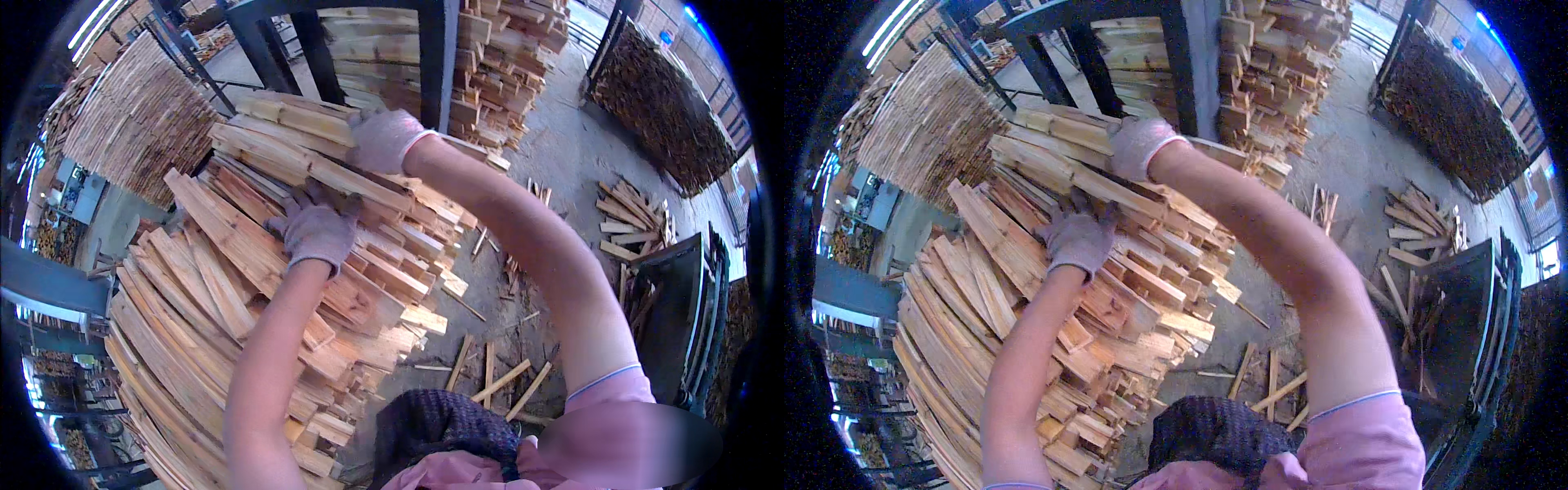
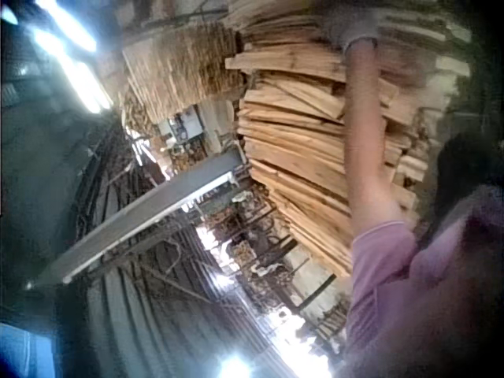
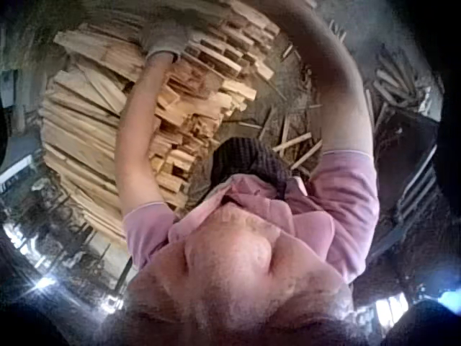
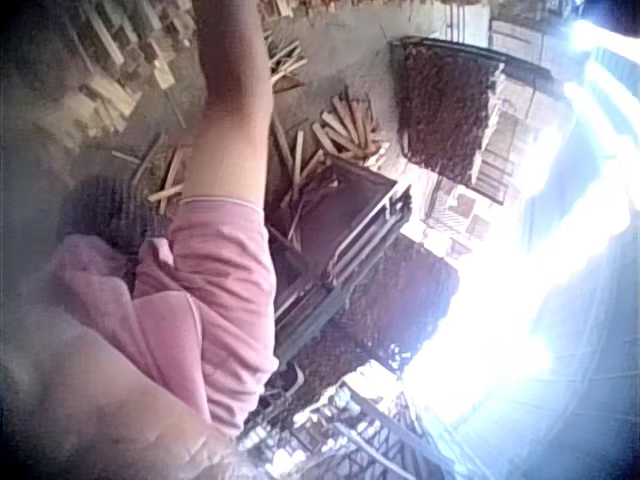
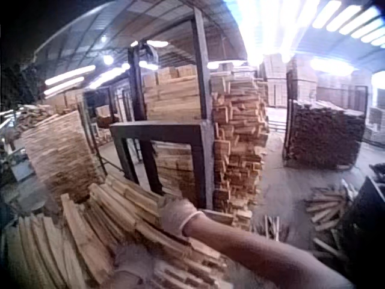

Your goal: The person gathers loose wooden planks from the floor of a workshop and stacks them into a neat pile. They repeatedly bend down to pick up handfuls of wood, align them, and place them onto a growing stack, clearing the floor area in the process.

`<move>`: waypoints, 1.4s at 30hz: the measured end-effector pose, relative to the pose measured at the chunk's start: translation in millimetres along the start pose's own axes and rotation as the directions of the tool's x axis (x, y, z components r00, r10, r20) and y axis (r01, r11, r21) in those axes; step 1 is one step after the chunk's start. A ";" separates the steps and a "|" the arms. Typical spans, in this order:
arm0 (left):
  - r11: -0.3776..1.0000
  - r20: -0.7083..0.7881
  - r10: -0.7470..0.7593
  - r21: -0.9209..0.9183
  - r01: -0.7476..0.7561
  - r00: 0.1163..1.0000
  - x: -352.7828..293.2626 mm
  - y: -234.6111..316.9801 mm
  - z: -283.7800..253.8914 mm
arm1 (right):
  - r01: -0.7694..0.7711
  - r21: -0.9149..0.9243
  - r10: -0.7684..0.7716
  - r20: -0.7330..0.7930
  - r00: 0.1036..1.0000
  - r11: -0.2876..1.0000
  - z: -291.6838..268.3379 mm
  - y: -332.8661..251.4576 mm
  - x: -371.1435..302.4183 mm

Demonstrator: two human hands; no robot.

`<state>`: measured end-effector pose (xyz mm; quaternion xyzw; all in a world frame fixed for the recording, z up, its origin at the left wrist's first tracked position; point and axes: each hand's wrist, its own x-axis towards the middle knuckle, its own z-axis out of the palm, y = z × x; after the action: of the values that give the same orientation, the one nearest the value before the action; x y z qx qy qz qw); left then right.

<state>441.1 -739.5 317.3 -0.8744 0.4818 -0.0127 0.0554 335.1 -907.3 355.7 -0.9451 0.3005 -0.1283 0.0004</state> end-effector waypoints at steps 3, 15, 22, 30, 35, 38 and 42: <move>0.998 -0.026 -0.028 0.056 0.029 0.999 3.8 -2.6 4.5 | -0.064 -0.010 0.064 0.173 0.983 0.998 -27.5 0.4 -31.1; 1.000 -0.069 -0.022 -0.023 0.021 0.997 15.3 -4.1 10.5 | -0.177 0.553 0.541 -0.610 0.579 0.814 31.6 46.6 -201.1; 0.992 -0.011 0.058 -0.111 -0.059 0.998 43.3 -21.4 36.0 | -0.081 0.915 0.624 -0.203 0.755 0.395 78.3 56.9 -201.6; 0.962 0.057 0.262 0.059 -0.266 0.963 74.9 -122.6 52.8 | -0.631 0.750 0.757 0.292 0.584 0.197 232.8 170.3 -349.1; 0.953 -0.002 0.274 0.137 -0.271 0.962 54.3 -125.8 65.0 | -0.965 0.227 0.596 0.760 0.259 0.131 396.1 194.4 -501.5; 0.965 0.048 0.210 0.152 -0.215 0.977 65.5 -113.9 91.3 | -0.968 0.151 0.526 0.817 0.237 0.202 466.2 190.1 -539.5; 0.950 0.107 0.153 0.259 -0.176 0.982 84.2 -70.7 106.4 | -0.885 0.187 0.399 0.839 0.370 0.427 623.4 176.6 -566.3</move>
<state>553.7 -764.1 216.7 -0.8156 0.5439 -0.0354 0.1943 -59.2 -777.9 -398.2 -0.6382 0.5852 0.1530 0.4762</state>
